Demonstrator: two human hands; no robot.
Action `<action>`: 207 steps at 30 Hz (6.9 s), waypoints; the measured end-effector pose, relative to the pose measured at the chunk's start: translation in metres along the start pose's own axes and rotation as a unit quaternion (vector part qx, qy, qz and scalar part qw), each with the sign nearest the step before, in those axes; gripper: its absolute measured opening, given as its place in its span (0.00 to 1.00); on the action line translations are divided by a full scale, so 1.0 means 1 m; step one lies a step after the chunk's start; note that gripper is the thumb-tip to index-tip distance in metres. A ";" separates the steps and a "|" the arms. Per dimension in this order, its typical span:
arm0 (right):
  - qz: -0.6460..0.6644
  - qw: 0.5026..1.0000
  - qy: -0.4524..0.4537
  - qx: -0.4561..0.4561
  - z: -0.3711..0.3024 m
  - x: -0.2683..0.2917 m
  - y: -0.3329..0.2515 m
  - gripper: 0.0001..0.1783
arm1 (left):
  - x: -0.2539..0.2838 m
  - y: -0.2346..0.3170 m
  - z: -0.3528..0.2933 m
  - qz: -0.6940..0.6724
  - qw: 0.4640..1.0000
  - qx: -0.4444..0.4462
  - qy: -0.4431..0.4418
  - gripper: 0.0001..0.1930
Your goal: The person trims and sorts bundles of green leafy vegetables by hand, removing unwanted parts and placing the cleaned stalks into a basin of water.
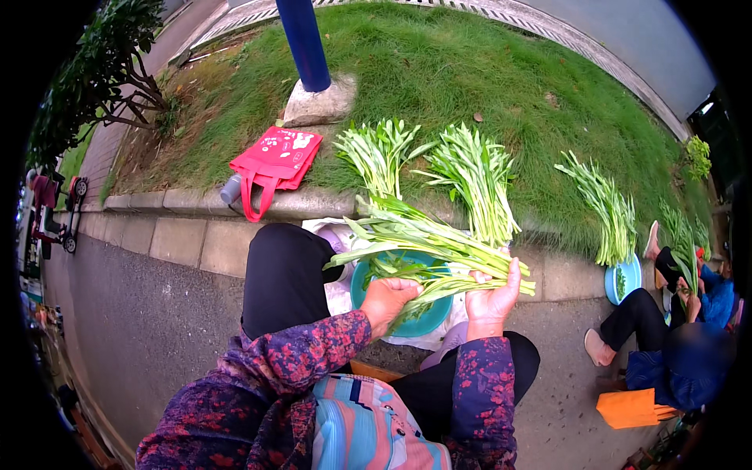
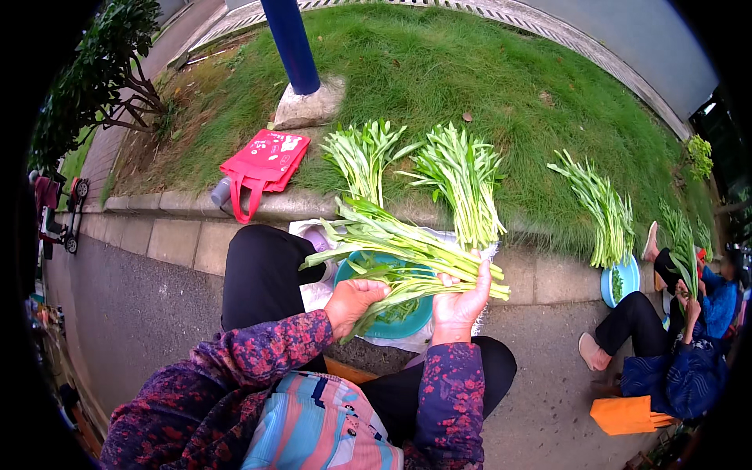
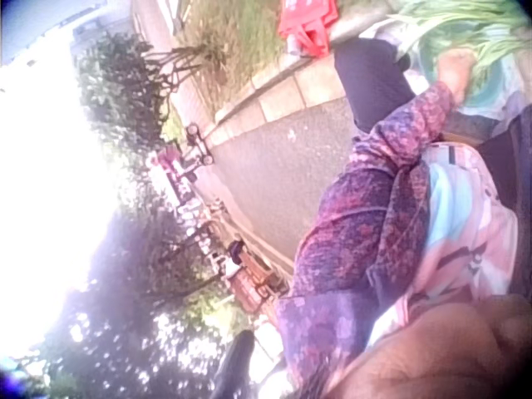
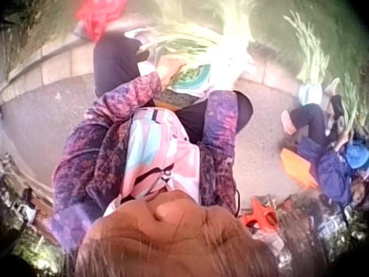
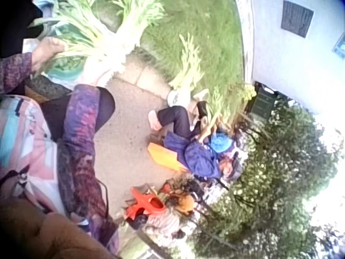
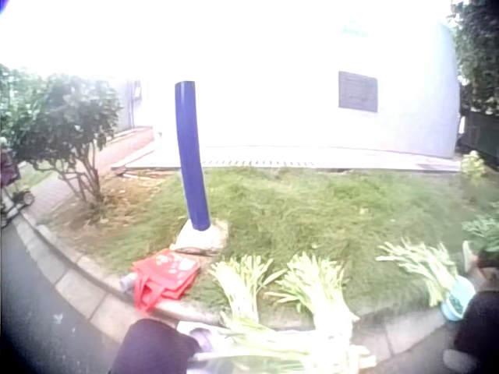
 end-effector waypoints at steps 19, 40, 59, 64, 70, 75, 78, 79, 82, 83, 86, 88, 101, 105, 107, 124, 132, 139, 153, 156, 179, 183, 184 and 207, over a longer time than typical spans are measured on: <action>-0.010 0.999 -0.024 -0.038 0.001 -0.003 -0.002 0.16 | 0.004 0.018 0.010 -0.118 0.992 0.023 -0.044 0.09; -0.009 0.998 -0.018 0.058 -0.003 0.004 -0.036 0.15 | 0.022 0.043 -0.029 0.374 0.831 -0.406 -0.068 0.05; 0.002 0.989 -0.138 0.058 -0.010 0.007 -0.051 0.14 | 0.007 0.076 -0.048 0.434 0.696 -0.568 -0.064 0.11; 0.015 0.993 -0.101 0.066 -0.007 0.015 -0.055 0.15 | 0.004 0.068 -0.049 0.438 0.686 -0.578 -0.066 0.12; -0.001 0.993 -0.100 0.064 -0.006 0.018 -0.056 0.15 | 0.005 0.070 -0.048 0.432 0.709 -0.553 -0.069 0.11; -0.022 0.993 -0.090 0.071 -0.007 0.013 -0.049 0.15 | 0.010 0.076 -0.035 0.348 0.787 -0.508 -0.039 0.09; -0.044 0.990 -0.122 0.052 -0.005 0.012 -0.048 0.15 | 0.009 0.083 -0.033 0.330 0.844 -0.423 -0.026 0.12; -0.051 0.988 -0.142 0.039 -0.005 0.012 -0.048 0.15 | 0.009 0.084 -0.031 0.345 0.834 -0.430 -0.031 0.13; -0.039 0.990 -0.131 0.026 -0.004 0.007 -0.044 0.15 | 0.010 0.090 -0.030 0.431 0.776 -0.456 -0.068 0.15; -0.040 0.990 -0.138 0.018 -0.004 0.006 -0.043 0.15 | 0.009 0.092 -0.030 0.456 0.756 -0.464 -0.069 0.15; -0.046 0.991 -0.126 0.023 -0.004 0.005 -0.042 0.15 | 0.007 0.092 -0.027 0.508 0.707 -0.486 -0.078 0.16; -0.047 0.993 -0.104 0.036 -0.008 -0.003 -0.039 0.15 | 0.006 0.091 -0.028 0.532 0.685 -0.492 -0.078 0.13; -0.074 0.982 -0.167 0.046 -0.007 -0.002 -0.039 0.14 | -0.004 0.073 -0.028 0.514 0.612 -0.597 -0.071 0.10; -0.075 0.983 -0.160 0.048 -0.007 -0.002 -0.039 0.13 | -0.004 0.065 -0.033 0.549 0.594 -0.582 -0.087 0.17; -0.079 0.980 -0.176 0.049 -0.006 -0.001 -0.040 0.13 | -0.005 0.065 -0.036 0.554 0.602 -0.568 -0.092 0.22; -0.085 0.978 -0.187 0.037 -0.008 -0.003 -0.038 0.13 | 0.012 0.029 -0.013 0.306 0.916 -0.255 -0.045 0.09; -0.077 0.972 -0.218 0.026 -0.008 -0.001 -0.041 0.13 | 0.004 0.043 -0.023 0.351 0.889 -0.292 -0.033 0.09; -0.083 0.972 -0.217 0.022 -0.007 0.001 -0.044 0.13 | 0.007 0.042 -0.020 0.358 0.877 -0.312 -0.067 0.07; -0.081 0.981 -0.174 0.034 -0.011 -0.005 -0.042 0.13 | 0.012 0.065 -0.016 0.283 0.898 -0.313 -0.125 0.03; -0.076 0.977 -0.197 0.019 -0.010 -0.006 -0.040 0.13 | 0.012 0.071 -0.018 0.270 0.911 -0.279 -0.140 0.04; -0.108 0.972 -0.207 0.012 -0.013 -0.010 -0.038 0.13 | 0.009 0.053 -0.026 0.142 0.976 -0.054 -0.155 0.06; -0.107 0.973 -0.206 0.010 -0.014 -0.011 -0.038 0.13 | 0.001 0.063 -0.031 0.179 0.970 -0.074 -0.145 0.06; -0.107 0.973 -0.202 0.011 -0.015 -0.013 -0.037 0.13 | 0.001 0.063 -0.031 0.183 0.970 -0.077 -0.141 0.06; -0.077 0.966 -0.246 -0.019 -0.017 -0.013 -0.036 0.12 | -0.001 0.056 -0.033 0.393 0.841 -0.354 -0.116 0.05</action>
Point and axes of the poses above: each hand's wrist, its own z-axis towards the middle knuckle, its own x-axis out of the back of the hand, y = z × x, the point moved 1 cm from there along z, towards the middle knuckle, and after that the axes turned 8 degrees about -x, right-handed, at the moved point
